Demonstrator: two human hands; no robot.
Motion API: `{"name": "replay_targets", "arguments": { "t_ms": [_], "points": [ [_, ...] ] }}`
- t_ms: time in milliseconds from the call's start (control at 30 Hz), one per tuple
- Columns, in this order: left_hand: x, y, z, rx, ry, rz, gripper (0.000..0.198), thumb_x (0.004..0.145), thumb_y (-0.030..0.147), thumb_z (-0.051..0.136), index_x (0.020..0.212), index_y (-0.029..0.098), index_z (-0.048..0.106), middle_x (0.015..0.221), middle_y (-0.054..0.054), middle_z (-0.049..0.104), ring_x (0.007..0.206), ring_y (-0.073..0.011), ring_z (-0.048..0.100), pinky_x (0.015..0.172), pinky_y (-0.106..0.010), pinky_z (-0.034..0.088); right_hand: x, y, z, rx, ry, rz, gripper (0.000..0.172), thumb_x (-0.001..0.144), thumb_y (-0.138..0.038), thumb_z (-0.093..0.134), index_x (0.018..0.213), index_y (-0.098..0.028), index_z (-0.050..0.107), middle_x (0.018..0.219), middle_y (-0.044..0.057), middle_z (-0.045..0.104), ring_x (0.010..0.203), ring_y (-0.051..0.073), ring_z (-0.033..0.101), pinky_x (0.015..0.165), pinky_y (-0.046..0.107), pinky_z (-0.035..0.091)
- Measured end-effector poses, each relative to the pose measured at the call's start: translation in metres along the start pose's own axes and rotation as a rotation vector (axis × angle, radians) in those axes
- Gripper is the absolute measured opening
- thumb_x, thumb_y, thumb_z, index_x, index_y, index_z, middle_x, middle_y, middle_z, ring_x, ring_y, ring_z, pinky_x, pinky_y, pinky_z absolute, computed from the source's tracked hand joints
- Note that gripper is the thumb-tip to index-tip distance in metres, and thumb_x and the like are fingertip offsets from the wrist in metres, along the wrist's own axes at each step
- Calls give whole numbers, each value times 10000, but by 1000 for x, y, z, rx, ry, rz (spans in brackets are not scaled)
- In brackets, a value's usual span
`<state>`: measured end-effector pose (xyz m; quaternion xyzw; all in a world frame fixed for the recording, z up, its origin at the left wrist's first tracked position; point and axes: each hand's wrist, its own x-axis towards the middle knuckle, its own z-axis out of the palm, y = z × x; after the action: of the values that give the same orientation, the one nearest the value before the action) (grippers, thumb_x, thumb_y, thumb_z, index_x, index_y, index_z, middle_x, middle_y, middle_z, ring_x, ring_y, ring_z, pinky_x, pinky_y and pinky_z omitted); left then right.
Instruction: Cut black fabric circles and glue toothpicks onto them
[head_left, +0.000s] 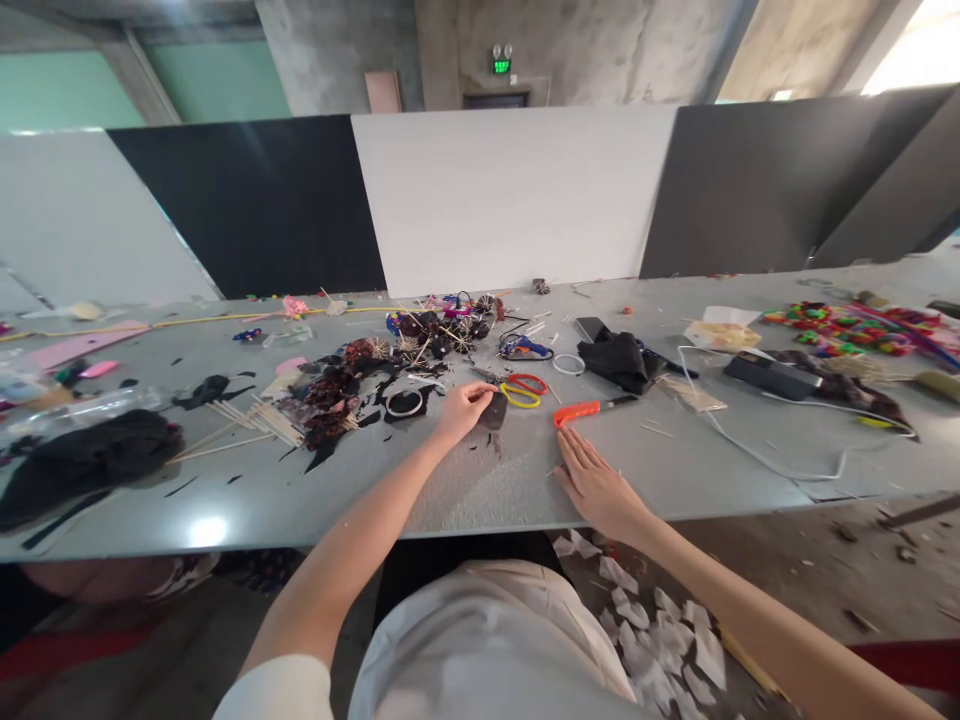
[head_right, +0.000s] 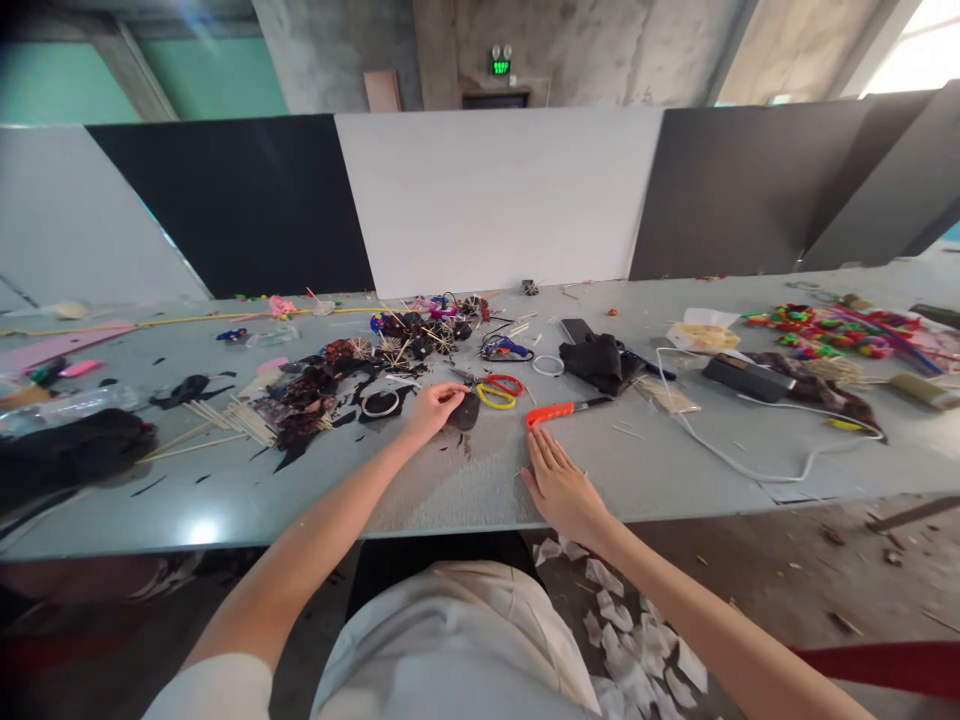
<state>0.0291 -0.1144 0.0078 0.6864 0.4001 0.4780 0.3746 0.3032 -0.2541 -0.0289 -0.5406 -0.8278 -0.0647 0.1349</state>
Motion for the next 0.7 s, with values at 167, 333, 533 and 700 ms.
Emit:
{"name": "replay_targets", "arguments": {
  "t_ms": [167,333,533,700],
  "points": [
    [7,-7,-9,-114,87,-145,279,885,369,649,1033,165,769,781,-44,727,517,-129,576,433,-215,431,20,-31,2,87,-27,-51,651,1098,-407,250,1658,-79,205,1682,185,275,1580,275,226,1285,496,299],
    [11,-10,-14,-103,105,-187,284,892,379,625,1047,180,756,763,-24,714,485,-114,546,425,-217,443,43,-36,-3,229,-74,-197,624,1097,-383,292,1648,-94,250,1687,167,279,1585,274,218,1293,502,291],
    [11,-7,-15,-74,123,-204,296,900,362,612,1078,175,758,807,-33,750,489,-118,567,432,-226,458,70,-31,-7,301,-155,-406,620,1101,-377,305,1661,-128,213,1707,150,231,1592,264,189,1299,509,271],
    [11,-8,-19,-115,132,-189,372,918,378,631,1205,170,743,907,-65,785,527,-135,612,466,-246,490,90,-16,-7,333,-174,-382,758,1074,-520,390,1674,-134,133,1718,167,173,1593,281,183,1298,503,244]
  ]
}}
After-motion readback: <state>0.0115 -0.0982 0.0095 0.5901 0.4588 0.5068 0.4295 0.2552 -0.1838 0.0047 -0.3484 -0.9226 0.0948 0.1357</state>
